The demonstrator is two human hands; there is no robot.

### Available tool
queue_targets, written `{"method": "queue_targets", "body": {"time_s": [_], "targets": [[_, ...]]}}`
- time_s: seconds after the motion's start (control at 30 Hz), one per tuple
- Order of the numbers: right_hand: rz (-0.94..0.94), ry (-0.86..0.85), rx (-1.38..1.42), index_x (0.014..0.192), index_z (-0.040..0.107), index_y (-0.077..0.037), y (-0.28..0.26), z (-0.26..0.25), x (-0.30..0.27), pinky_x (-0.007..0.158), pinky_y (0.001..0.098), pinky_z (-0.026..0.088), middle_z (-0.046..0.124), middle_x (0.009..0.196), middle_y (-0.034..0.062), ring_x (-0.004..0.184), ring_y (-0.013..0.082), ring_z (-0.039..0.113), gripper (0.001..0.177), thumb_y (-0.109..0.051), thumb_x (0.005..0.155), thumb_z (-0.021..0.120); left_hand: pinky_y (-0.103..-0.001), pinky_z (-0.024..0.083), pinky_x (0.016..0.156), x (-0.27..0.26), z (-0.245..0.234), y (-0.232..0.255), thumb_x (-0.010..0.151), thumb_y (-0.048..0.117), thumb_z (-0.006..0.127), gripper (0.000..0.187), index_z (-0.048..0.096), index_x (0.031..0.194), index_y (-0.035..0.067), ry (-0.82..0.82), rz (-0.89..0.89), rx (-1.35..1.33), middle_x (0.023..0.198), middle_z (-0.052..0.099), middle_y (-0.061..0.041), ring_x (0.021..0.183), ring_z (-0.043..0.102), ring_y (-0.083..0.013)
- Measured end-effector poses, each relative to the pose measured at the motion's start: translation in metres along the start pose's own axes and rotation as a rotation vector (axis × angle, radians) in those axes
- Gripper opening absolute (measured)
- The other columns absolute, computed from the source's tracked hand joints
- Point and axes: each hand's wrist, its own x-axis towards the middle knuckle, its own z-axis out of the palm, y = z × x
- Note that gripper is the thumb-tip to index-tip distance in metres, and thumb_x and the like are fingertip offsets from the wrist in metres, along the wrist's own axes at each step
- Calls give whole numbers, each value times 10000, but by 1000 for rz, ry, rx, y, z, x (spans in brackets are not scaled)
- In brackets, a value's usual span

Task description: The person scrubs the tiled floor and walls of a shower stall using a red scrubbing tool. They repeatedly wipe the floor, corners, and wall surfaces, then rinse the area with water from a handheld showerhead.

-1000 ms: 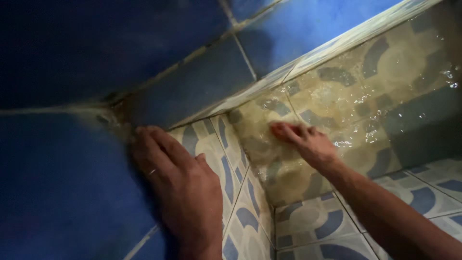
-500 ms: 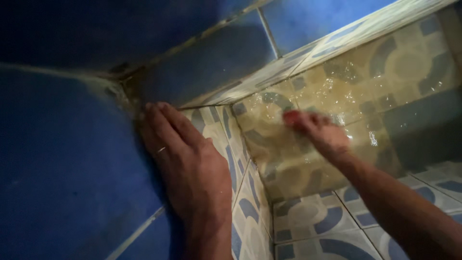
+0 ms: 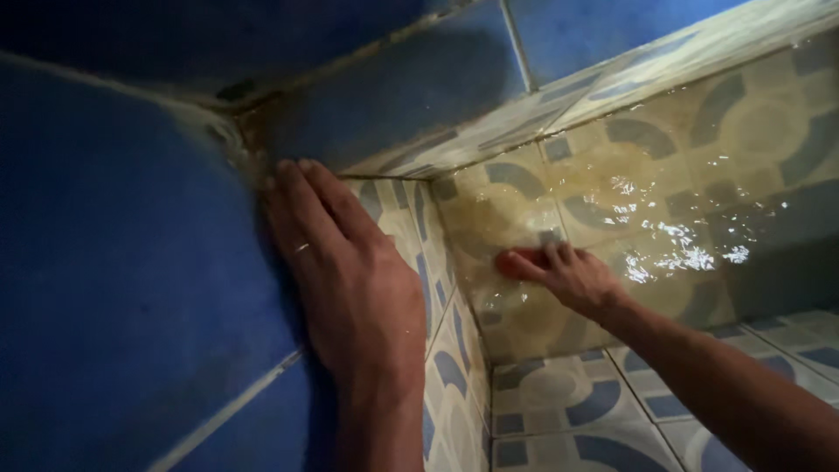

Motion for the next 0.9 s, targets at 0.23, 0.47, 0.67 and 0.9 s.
{"method": "queue_targets", "body": {"time_s": [0.23, 0.47, 0.67, 0.9], "targets": [[294, -77, 125, 1661, 148, -385, 5, -7, 114, 615, 400, 626, 484, 1407, 268, 888, 369, 672, 912, -104, 923, 605, -484, 337, 1240, 1, 6, -2, 893, -50, 580, 602, 417, 1452, -205, 18, 6, 57, 1519, 388, -358, 1447, 376, -498], [-21, -43, 26, 1645, 140, -344, -12, 9, 42, 689, 391, 624, 563, 1295, 244, 908, 349, 692, 883, -192, 909, 603, -490, 340, 1243, -7, 12, -8, 883, -55, 590, 643, 397, 1482, -188, 39, -6, -1, 1536, 381, -343, 1454, 368, -497], [-50, 194, -187, 1612, 277, -259, 11, 6, 37, 594, 357, 589, 634, 1128, 121, 812, 263, 658, 665, -259, 1016, 573, -479, 340, 1251, -6, 14, -6, 878, -79, 607, 659, 390, 1492, -180, 24, -25, -38, 1551, 373, -340, 1463, 369, -478], [216, -72, -110, 1589, 272, -33, -20, 12, 96, 612, 412, 612, 591, 1269, 376, 931, 390, 668, 687, -205, 1012, 602, -454, 347, 1272, -10, 21, -8, 972, -48, 630, 599, 403, 1516, -155, 62, -41, -54, 1572, 397, -318, 1476, 401, -458]]}}
